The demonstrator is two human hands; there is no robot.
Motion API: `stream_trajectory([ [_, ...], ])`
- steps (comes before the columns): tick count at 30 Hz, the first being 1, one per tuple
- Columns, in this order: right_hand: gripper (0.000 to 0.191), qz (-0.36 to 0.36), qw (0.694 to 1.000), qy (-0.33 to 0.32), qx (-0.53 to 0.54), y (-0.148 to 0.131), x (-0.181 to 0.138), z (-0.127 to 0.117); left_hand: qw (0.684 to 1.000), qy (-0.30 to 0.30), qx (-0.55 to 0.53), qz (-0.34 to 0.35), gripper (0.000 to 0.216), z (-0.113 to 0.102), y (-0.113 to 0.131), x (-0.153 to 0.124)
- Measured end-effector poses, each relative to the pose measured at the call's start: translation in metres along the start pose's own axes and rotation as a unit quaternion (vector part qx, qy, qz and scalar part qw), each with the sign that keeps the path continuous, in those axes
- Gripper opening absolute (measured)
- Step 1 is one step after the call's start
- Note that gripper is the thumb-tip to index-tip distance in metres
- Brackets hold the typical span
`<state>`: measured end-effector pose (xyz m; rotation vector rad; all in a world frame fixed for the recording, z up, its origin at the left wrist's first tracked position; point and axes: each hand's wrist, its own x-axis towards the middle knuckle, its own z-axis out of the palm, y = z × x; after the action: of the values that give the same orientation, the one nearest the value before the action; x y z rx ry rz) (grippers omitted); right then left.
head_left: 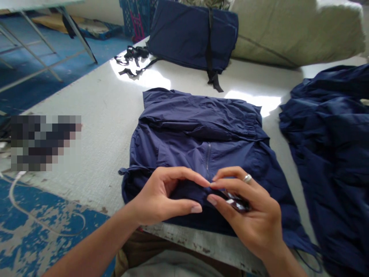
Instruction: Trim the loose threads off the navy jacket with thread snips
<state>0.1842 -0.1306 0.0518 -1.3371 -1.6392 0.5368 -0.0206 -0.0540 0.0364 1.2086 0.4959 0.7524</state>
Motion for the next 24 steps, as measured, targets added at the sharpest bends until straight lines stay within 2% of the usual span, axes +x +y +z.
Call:
stream_trajectory([
  [4, 0.005, 0.112, 0.989, -0.033, 0.092, 0.006, -0.002, 0.000, 0.986, 0.002, 0.127, 0.103, 0.033, 0.001, -0.004, 0.001],
  [7, 0.016, 0.197, 0.970, -0.015, 0.140, 0.008, -0.005, -0.004, 0.943, 0.003, 0.254, 0.216, 0.030, 0.003, -0.009, 0.002],
  [10, 0.025, 0.236, 0.951, 0.025, 0.200, 0.006, -0.005, -0.006, 0.894, 0.008, 0.345, 0.287, 0.027, 0.005, -0.014, 0.004],
  [13, 0.031, 0.251, 0.935, 0.054, 0.244, 0.005, -0.002, -0.005, 0.878, 0.001, 0.360, 0.315, 0.020, 0.007, -0.014, 0.006],
  [15, 0.031, 0.255, 0.933, 0.061, 0.247, 0.008, -0.001, -0.004, 0.885, -0.007, 0.346, 0.312, 0.013, 0.007, -0.011, 0.008],
  [18, 0.028, 0.241, 0.943, 0.040, 0.227, 0.014, -0.001, -0.001, 0.913, -0.016, 0.307, 0.269, 0.002, 0.007, -0.007, 0.008],
  [21, 0.026, 0.231, 0.950, 0.025, 0.208, 0.018, -0.002, 0.004, 0.949, -0.025, 0.238, 0.208, 0.007, 0.006, -0.005, 0.005],
  [24, 0.021, 0.223, 0.952, 0.038, 0.206, 0.017, -0.004, 0.011, 0.975, -0.023, 0.157, 0.153, 0.009, 0.006, -0.005, 0.002],
])
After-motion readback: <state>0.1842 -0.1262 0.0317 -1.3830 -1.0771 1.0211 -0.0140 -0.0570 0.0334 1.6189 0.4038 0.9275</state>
